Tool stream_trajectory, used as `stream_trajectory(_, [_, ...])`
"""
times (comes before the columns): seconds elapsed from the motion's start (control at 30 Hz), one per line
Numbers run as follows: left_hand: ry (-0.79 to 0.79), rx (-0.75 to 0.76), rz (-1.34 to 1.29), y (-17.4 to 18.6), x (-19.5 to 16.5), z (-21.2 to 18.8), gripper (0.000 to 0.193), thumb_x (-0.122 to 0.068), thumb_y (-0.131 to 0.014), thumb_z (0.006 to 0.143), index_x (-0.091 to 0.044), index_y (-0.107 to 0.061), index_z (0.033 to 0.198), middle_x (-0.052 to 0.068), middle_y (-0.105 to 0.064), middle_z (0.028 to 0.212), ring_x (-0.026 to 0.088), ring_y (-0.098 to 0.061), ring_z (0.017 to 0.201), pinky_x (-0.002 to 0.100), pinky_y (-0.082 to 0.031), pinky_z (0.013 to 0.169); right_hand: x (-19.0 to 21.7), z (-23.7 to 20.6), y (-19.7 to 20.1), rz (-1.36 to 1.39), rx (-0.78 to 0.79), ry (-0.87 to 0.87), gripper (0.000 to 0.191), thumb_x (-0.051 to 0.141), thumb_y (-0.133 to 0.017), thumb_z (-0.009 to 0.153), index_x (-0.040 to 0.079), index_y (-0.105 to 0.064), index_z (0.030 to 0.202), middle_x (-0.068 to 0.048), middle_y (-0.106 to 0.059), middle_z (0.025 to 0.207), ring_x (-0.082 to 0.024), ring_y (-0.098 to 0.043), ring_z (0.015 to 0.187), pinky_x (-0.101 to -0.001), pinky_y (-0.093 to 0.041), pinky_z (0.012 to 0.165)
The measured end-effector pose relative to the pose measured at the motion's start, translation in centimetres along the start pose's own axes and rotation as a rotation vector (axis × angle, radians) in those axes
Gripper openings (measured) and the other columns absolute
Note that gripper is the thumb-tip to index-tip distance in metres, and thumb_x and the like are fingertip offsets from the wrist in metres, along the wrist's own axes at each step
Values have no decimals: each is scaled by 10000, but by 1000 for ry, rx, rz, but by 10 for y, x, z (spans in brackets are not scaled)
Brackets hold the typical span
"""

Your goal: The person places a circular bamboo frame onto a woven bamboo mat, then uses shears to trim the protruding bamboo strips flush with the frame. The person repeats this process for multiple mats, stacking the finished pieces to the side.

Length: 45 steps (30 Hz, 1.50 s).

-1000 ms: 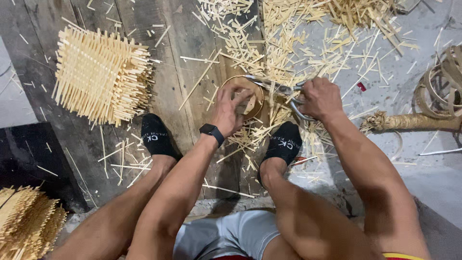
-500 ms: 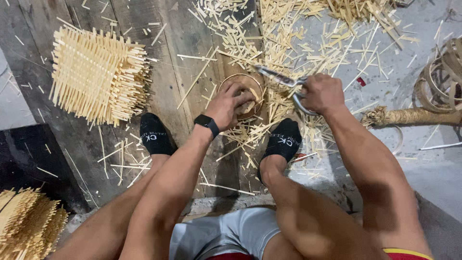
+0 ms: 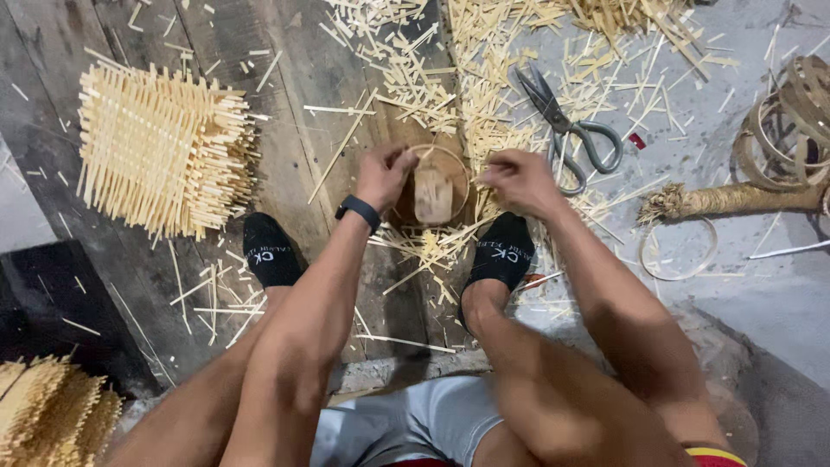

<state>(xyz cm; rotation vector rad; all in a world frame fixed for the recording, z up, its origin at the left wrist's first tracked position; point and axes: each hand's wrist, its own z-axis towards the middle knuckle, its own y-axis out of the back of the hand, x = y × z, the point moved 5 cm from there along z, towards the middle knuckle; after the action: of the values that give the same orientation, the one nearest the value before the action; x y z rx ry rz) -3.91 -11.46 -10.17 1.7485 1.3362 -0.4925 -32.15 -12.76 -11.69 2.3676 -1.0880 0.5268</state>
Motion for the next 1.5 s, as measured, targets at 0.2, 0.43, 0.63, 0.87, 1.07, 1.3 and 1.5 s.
stream_trajectory(0.2, [89,97,-101,-12,-9,-1,319,-187,-846,823,-39,-791,1101,102,-804,984,160,-734,845,302,-577,771,31,6,-21,23,-47,278,196,209,-847,853,51,-808,962,-95,-784,858,-108,-678,678,-265,-540,599])
stream_trajectory(0.43, [253,63,-152,-19,-1,-2,333,-242,-828,841,-28,-807,1096,116,-814,1023,177,-750,904,332,-591,879,13,8,-20,346,72,10,231,190,-823,876,6,-775,1008,-89,-742,821,-116,-634,618,-238,-492,509])
stream_trajectory(0.63, [515,193,-835,-13,39,-54,589,-220,-646,1060,-178,-306,1540,104,-636,1379,156,-587,1020,491,-447,1046,-9,-25,-36,681,317,-81,176,94,-725,911,-51,-689,1005,-147,-743,875,-202,-741,722,-315,-647,676])
stream_trajectory(0.87, [529,99,-942,-43,79,-98,282,-84,-525,1018,55,-577,1257,131,-727,1085,226,-750,901,360,-662,771,-22,-14,-54,601,160,-40,131,58,-726,921,-37,-645,960,-143,-725,848,-219,-736,721,-356,-663,639])
stream_trajectory(1.07, [502,-74,-767,-50,76,-94,252,-104,-586,1005,29,-681,1197,112,-748,1003,214,-721,765,330,-628,594,-23,-12,-60,463,-53,23,173,50,-737,935,-78,-621,927,-162,-687,814,-249,-726,663,-386,-636,550])
stream_trajectory(1.3, [-52,-58,-345,-7,32,-90,338,-209,-674,981,-13,-709,1254,121,-774,1004,169,-712,814,321,-605,704,13,-47,-49,435,20,3,331,327,-602,966,22,-653,1084,-121,-713,881,-243,-737,749,-340,-621,596])
stream_trajectory(1.5, [-221,-107,-68,-12,-28,-95,502,-468,-709,946,0,-662,1121,199,-747,938,258,-719,797,378,-595,712,42,-72,-62,49,-31,429,509,339,-753,846,-17,-628,1187,-153,-733,1030,-228,-714,916,-328,-569,808])
